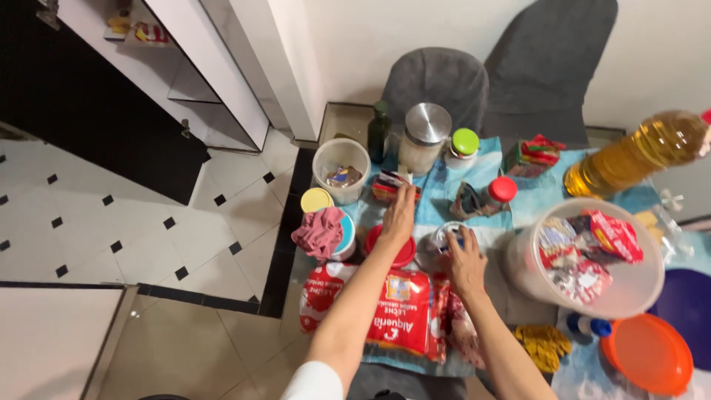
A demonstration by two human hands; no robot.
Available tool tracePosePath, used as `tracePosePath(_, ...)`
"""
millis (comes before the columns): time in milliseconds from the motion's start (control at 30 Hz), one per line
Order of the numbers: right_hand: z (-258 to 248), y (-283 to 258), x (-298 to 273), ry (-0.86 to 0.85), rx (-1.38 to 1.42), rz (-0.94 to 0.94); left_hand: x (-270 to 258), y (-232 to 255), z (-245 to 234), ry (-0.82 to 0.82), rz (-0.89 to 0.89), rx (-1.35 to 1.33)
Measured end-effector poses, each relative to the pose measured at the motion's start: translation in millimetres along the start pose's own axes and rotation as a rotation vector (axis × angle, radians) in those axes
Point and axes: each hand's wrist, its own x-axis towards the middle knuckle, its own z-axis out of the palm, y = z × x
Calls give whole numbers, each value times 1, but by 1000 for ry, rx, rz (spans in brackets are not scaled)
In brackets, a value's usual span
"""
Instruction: Organizing various food items and containers on a table and putting them into a cupboard
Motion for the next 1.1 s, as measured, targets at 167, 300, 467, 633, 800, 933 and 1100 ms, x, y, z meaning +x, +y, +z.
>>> tracePosePath(167,14,9,3,11,45,-1,26,-48,55,119,66,165)
tracePosePath(300,18,8,5,28,79,21,23,-54,85,312,249,132)
tracePosePath(467,19,8,4,8,61,40,-13,-23,82,270,299,153)
tracePosePath(633,17,7,4,9,78,44,-37,14,35,214,291,137)
tracePosePath(800,36,20,3,52,95,11,-64,43,-3,196,314,109)
tracePosePath(933,41,24,-5,100,134,-22,-88,57,-64,116,280,-15)
tracePosePath(1100,-4,-2,-42,264,233,-15,-104,-1,-69,105,259,47)
